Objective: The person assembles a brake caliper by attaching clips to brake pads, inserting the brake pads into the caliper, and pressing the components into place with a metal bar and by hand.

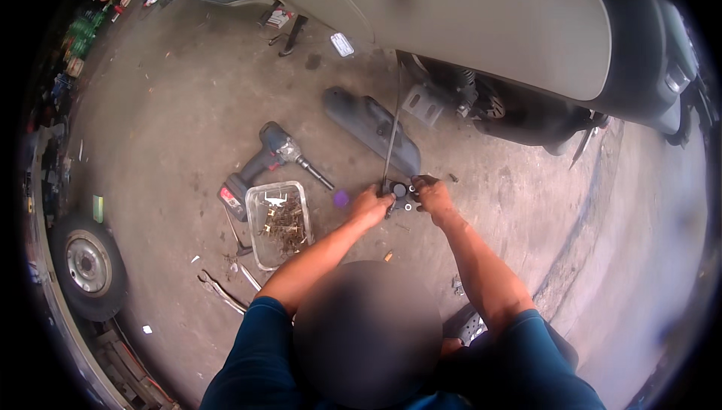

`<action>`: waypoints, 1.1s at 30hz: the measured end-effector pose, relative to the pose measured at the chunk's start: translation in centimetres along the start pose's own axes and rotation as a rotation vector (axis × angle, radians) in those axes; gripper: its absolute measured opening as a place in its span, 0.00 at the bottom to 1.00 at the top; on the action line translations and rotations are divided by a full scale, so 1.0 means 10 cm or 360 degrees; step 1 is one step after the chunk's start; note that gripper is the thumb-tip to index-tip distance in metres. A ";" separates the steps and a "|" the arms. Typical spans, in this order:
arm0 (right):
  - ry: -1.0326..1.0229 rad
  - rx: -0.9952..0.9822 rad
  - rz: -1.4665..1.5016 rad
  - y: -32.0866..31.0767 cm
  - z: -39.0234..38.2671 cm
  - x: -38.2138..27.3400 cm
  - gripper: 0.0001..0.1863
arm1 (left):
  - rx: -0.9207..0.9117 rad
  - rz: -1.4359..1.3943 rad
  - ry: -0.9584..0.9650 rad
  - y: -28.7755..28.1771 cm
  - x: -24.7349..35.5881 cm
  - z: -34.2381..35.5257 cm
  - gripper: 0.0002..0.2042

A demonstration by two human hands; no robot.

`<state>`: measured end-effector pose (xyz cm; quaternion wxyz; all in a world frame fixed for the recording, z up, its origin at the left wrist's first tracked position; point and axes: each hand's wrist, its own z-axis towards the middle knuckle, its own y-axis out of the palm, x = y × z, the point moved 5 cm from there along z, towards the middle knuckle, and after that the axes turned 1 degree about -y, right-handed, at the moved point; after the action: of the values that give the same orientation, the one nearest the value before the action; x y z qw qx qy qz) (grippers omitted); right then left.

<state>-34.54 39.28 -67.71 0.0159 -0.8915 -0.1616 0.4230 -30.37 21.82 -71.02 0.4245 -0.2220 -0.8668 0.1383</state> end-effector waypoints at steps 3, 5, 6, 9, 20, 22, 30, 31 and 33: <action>-0.0227 0.0009 -0.0121 -0.12 0.19 0.34 0.19 | -0.0033 -0.0293 0.0073 0.18 0.27 -0.08 0.34; -0.0438 -0.0019 -0.0189 -0.09 0.24 0.33 0.19 | 0.0035 -0.0791 -0.0079 0.21 0.28 -0.11 0.26; -0.0251 -0.0031 -0.0021 0.06 0.09 0.14 0.19 | 0.0056 -0.0784 -0.0112 0.10 0.15 -0.16 0.26; -0.0200 0.0028 -0.0059 0.10 -0.08 0.08 0.18 | -0.0171 -0.1219 -0.0270 0.06 0.09 -0.20 0.12; -0.0141 -0.0417 0.0343 0.06 -0.66 -0.43 0.27 | -0.0525 -0.1623 -0.0291 -0.33 0.44 -0.84 0.15; -0.0182 -0.0569 0.0685 0.19 -0.76 -0.48 0.30 | -0.0386 -0.1581 -0.0246 -0.45 0.45 -0.96 0.16; -0.0079 -0.0451 0.0855 0.33 -0.80 -0.37 0.38 | 0.0090 -0.1407 0.0009 -0.31 0.57 -1.08 0.14; -0.0130 -0.0437 0.0900 0.29 -0.81 -0.37 0.38 | -0.0041 -0.1410 0.0003 -0.29 0.58 -1.07 0.15; -0.0188 -0.0458 0.1088 0.24 -0.77 -0.37 0.38 | -0.0213 -0.1744 -0.0103 -0.30 0.53 -1.07 0.16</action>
<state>-30.21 36.68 -60.35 -0.2611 -0.8610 0.0868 0.4276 -25.53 22.48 -59.76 0.3925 0.2394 -0.8750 -0.1516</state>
